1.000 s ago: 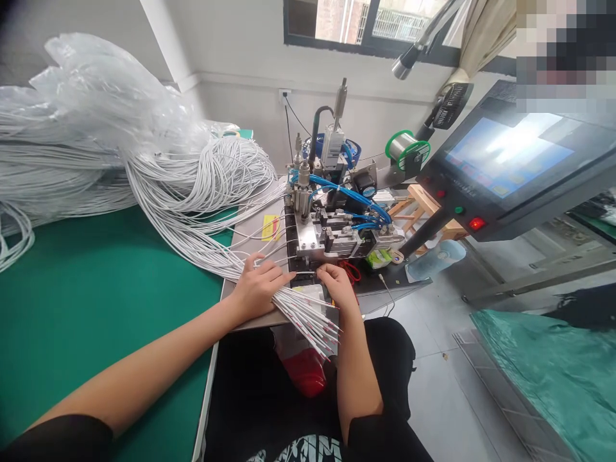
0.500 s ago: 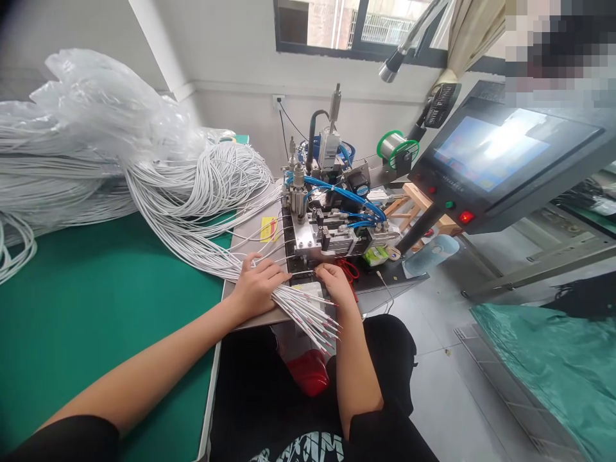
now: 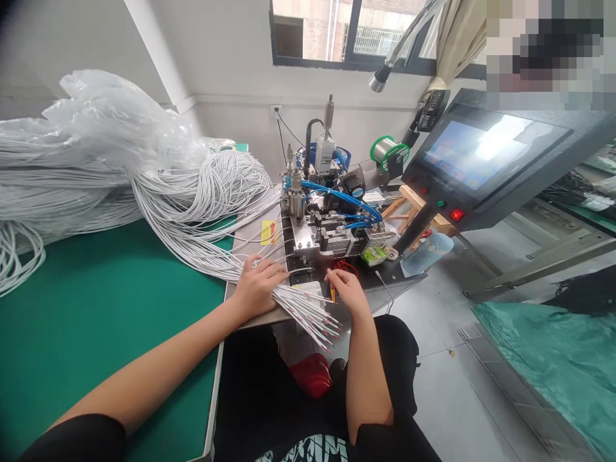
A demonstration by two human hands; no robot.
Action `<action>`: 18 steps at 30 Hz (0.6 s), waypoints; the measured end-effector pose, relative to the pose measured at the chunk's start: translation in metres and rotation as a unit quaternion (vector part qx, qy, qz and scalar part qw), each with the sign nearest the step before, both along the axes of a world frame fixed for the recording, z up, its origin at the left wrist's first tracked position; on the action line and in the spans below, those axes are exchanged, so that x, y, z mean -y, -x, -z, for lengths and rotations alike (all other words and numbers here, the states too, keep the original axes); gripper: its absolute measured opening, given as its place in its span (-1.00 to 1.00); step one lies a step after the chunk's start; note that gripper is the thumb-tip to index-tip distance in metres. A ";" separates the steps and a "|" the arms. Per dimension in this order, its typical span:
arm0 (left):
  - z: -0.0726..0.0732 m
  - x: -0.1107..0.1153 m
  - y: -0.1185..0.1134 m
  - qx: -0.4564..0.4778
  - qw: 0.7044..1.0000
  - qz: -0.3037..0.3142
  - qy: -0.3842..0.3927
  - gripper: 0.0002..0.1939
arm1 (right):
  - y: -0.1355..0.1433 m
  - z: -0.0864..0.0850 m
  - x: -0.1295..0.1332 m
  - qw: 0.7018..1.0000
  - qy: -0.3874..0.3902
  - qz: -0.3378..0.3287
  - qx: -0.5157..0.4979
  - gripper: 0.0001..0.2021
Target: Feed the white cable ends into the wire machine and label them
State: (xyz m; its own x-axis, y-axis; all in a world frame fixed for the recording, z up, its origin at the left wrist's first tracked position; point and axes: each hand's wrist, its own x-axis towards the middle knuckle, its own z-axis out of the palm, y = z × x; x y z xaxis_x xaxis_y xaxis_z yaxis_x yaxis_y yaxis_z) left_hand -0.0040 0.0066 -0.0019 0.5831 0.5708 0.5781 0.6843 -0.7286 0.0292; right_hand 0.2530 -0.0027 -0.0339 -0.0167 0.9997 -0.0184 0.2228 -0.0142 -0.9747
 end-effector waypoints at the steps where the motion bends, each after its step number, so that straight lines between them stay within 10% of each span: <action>1: 0.000 0.000 0.000 -0.001 1.000 -0.006 0.006 -0.65 | -0.006 -0.004 0.006 1.000 0.001 -0.012 0.011 -0.54; 8: 0.001 -0.001 -0.001 -0.001 1.000 -0.005 -0.008 -0.65 | -0.021 -0.035 0.039 0.990 0.005 -0.124 0.070 -0.66; 18: -0.003 0.001 0.004 -0.026 0.996 0.069 -0.051 -0.62 | -0.011 -0.045 0.032 0.988 -0.033 -0.103 0.112 -0.70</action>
State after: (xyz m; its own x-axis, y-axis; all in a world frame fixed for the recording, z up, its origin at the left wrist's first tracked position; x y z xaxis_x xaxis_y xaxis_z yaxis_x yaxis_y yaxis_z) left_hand -0.0076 0.0056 0.0015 0.6832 0.4223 0.5958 0.5753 -0.8137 -0.0829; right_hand 0.2642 -0.0345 0.0108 -0.2234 0.9745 0.0198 0.4248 0.1156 -0.8979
